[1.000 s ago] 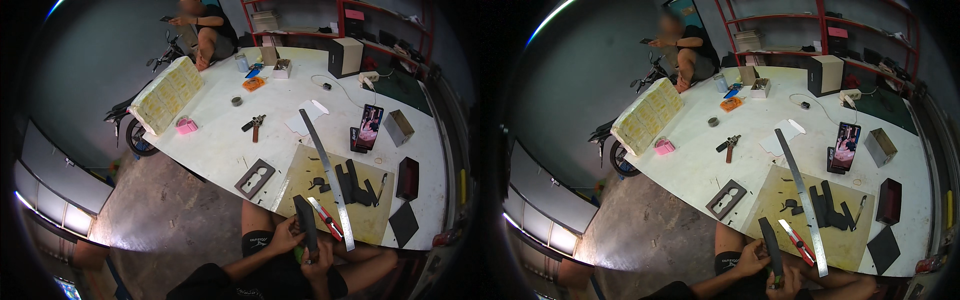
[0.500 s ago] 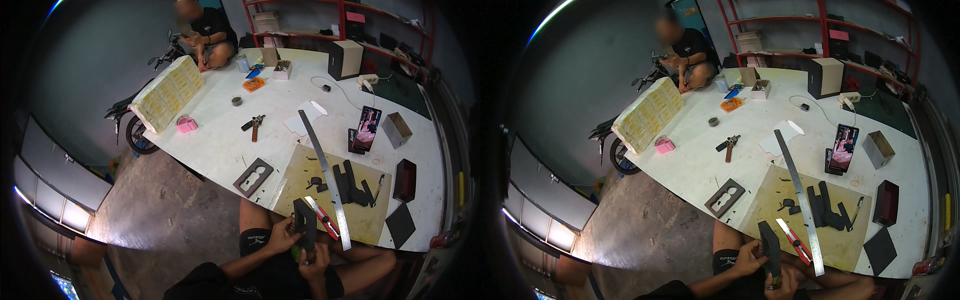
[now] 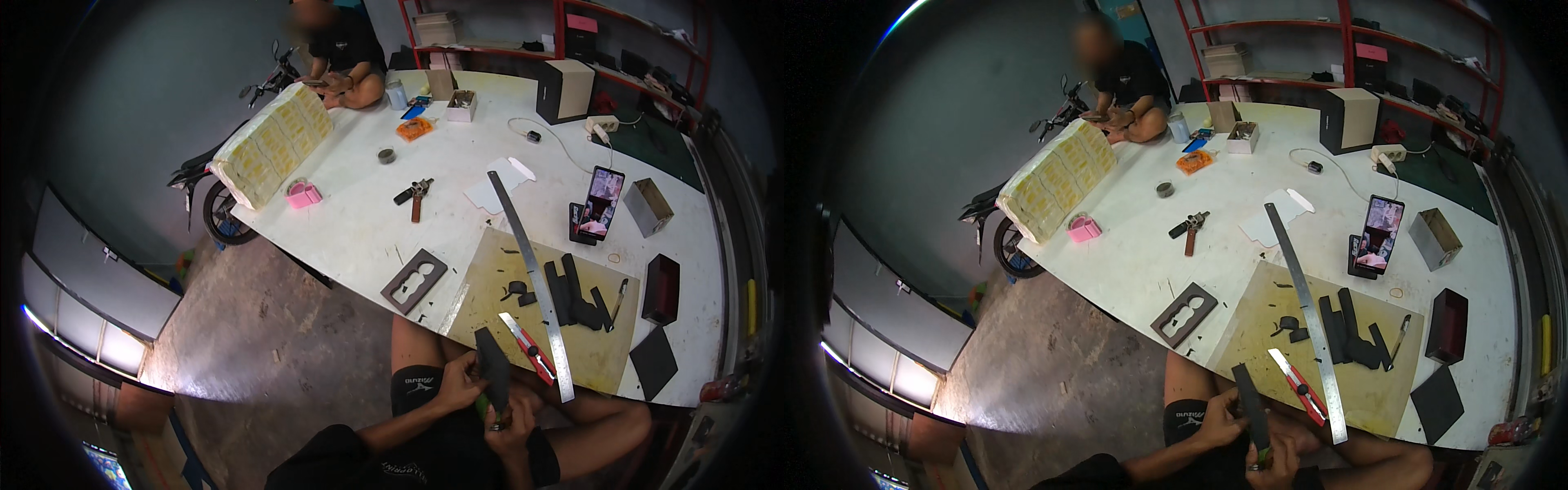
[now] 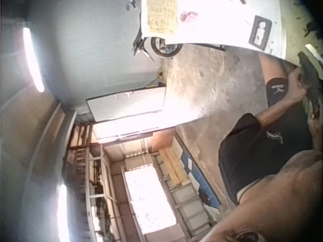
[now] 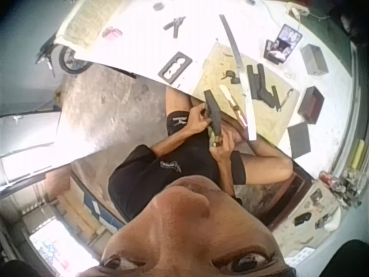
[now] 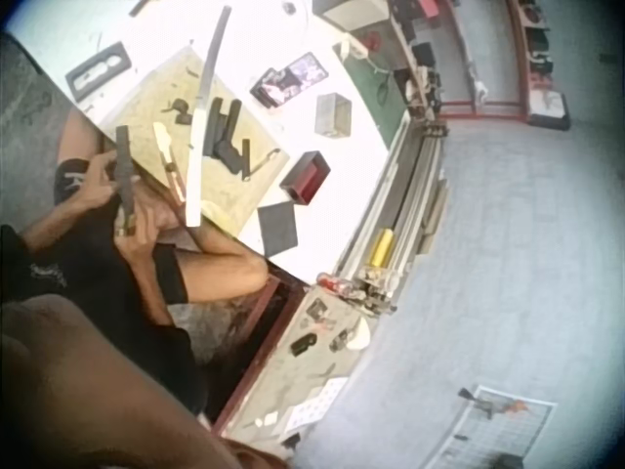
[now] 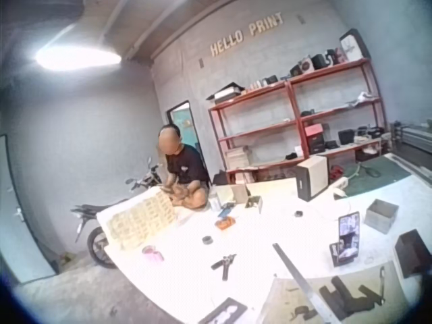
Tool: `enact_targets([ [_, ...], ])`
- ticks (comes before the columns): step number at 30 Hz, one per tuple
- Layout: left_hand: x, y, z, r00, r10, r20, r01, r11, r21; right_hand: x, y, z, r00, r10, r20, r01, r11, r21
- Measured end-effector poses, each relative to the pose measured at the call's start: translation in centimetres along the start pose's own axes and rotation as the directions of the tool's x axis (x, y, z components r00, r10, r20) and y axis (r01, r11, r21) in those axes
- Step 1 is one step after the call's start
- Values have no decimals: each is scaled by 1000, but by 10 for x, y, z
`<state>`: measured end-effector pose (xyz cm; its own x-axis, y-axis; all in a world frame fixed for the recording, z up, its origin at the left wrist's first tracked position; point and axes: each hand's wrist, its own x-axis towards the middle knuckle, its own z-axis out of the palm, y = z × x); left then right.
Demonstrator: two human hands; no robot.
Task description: The person cuts a rectangular black foam piece using a red utility knife and a metal ruler, then uses a lighter to heat and smooth the cut edges. The person repeatedly inspects the foam by holding it up to the camera and rotating it.
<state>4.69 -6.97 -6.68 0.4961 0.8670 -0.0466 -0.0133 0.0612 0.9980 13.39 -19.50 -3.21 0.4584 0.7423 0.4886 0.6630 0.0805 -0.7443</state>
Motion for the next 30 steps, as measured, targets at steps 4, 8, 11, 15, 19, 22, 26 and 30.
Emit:
enact_targets([
  [4,-4,0,3,999,-12,-45,19,990,141,-1,4,1,1000,-19,0,19,1000,13],
  [8,-3,-3,0,997,46,-63,-38,990,133,-3,2,1,998,-22,54,20,999,28],
  [11,-1,7,-1,994,100,-45,-92,982,162,-4,3,1,997,-27,69,25,999,29],
  [15,-1,22,2,997,78,3,-78,988,137,-2,6,3,997,-81,-6,81,997,-8],
  [19,1,22,1,990,122,72,-137,946,295,0,7,-1,998,-53,-20,53,999,3],
  [22,2,-2,1,996,56,72,-69,979,192,-4,4,-1,999,14,32,-15,999,36],
  [26,6,11,6,989,104,104,-125,966,227,-18,16,0,999,37,15,-37,999,-20],
  [30,5,39,11,981,145,132,-176,947,268,-15,19,-8,998,54,-11,-55,997,-51],
])
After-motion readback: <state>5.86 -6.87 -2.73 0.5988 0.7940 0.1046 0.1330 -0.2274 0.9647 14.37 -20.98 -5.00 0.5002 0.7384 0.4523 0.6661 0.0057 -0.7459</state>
